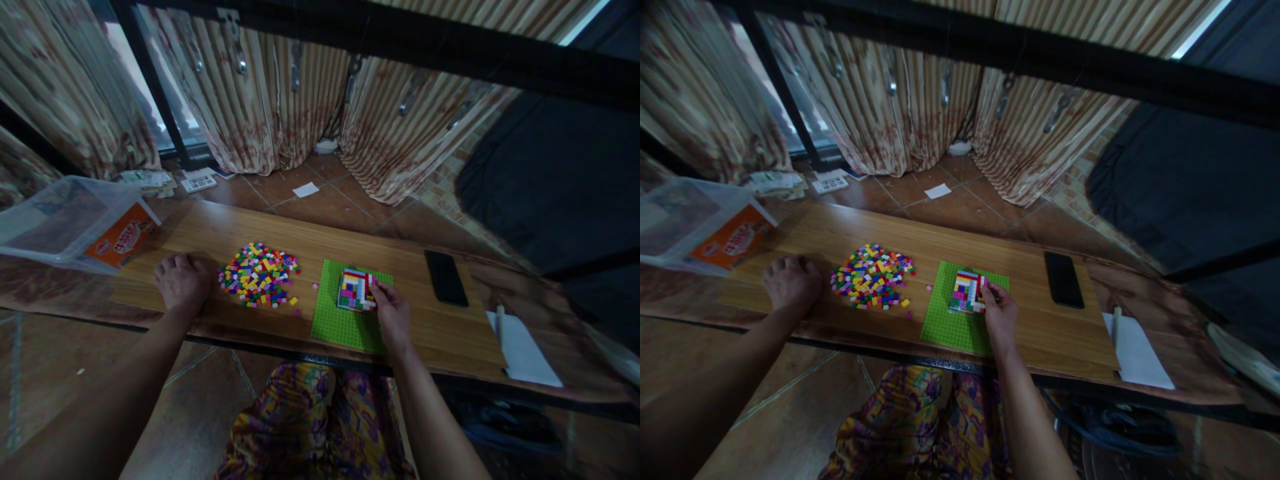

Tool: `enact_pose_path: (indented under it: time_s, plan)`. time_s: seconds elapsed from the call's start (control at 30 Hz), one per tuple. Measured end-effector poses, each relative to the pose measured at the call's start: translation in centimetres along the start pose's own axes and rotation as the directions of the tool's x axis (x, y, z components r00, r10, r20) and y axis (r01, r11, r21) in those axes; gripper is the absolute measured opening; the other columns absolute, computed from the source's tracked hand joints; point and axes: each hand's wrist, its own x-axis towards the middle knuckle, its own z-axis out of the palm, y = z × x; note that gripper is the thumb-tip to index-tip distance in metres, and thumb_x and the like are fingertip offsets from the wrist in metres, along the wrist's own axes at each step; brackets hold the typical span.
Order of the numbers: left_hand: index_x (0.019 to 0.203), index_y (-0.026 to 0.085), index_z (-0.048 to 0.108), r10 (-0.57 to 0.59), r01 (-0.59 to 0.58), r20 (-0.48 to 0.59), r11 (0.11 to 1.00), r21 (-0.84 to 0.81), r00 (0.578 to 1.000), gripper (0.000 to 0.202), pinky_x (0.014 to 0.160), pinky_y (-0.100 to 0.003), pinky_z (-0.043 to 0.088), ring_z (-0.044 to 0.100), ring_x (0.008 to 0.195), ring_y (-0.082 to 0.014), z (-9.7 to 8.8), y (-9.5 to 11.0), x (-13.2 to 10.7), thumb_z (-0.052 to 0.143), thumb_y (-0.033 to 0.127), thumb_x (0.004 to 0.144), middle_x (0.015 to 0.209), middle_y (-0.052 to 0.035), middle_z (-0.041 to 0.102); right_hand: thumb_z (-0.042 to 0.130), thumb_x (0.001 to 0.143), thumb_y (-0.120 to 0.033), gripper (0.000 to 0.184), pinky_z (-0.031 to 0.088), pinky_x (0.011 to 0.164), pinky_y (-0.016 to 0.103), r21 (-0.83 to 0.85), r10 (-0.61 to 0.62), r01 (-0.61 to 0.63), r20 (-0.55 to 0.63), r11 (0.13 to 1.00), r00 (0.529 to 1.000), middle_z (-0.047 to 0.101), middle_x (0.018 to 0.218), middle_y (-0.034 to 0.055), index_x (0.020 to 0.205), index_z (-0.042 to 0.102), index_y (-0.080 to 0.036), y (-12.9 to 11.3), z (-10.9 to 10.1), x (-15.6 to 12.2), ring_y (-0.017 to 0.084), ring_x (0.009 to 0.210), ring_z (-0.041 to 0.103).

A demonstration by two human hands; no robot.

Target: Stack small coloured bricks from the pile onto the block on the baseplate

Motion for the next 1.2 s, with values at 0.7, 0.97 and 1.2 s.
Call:
enact_pose_path:
  time_s: [0.7,0.97,1.2]
  plan:
    - [0.119,0.007,0.058,-0.004,0.004,0.002,1.000,-0.010,1.000,0.043,0.102,-0.049,0.036,0.046,0.121,-0.0355,0.0,0.0,0.0,0.036,0.032,0.092,0.130,-0.0223,0.055,0.079,0.062,-0.054,0.042,0.049,0.056,0.028,0.152,0.088,-0.103,0.103,0.983,0.991,0.074,0.079,0.0026,0.085,0.071,-0.020,-0.8,-1.3,0.1,0.016,0.062,0.063]
    - [0.119,0.008,0.059,-0.011,0.012,0.005,0.999,-0.036,1.000,0.041,0.103,-0.051,0.037,0.047,0.123,-0.0369,-0.2,0.1,-0.1,0.038,0.031,0.092,0.130,-0.0223,0.055,0.075,0.073,-0.045,0.028,0.041,0.056,0.025,0.055,-0.121,0.130,-0.143,0.990,0.982,0.065,0.067,-0.0018,0.087,0.073,-0.020,-3.7,-1.9,-4.1,0.011,0.056,0.053]
    - [0.118,0.011,0.060,-0.009,0.007,-0.034,0.998,-0.058,0.999,0.040,0.103,-0.051,0.038,0.047,0.123,-0.0363,0.2,0.0,-0.1,0.040,0.030,0.089,0.127,-0.0215,0.056,0.059,0.089,-0.031,0.018,0.050,0.079,0.031,-0.188,-0.275,0.399,0.468,0.897,0.840,0.071,0.094,0.0037,0.097,0.074,-0.026,-3.9,4.0,-10.9,0.019,0.087,0.066]
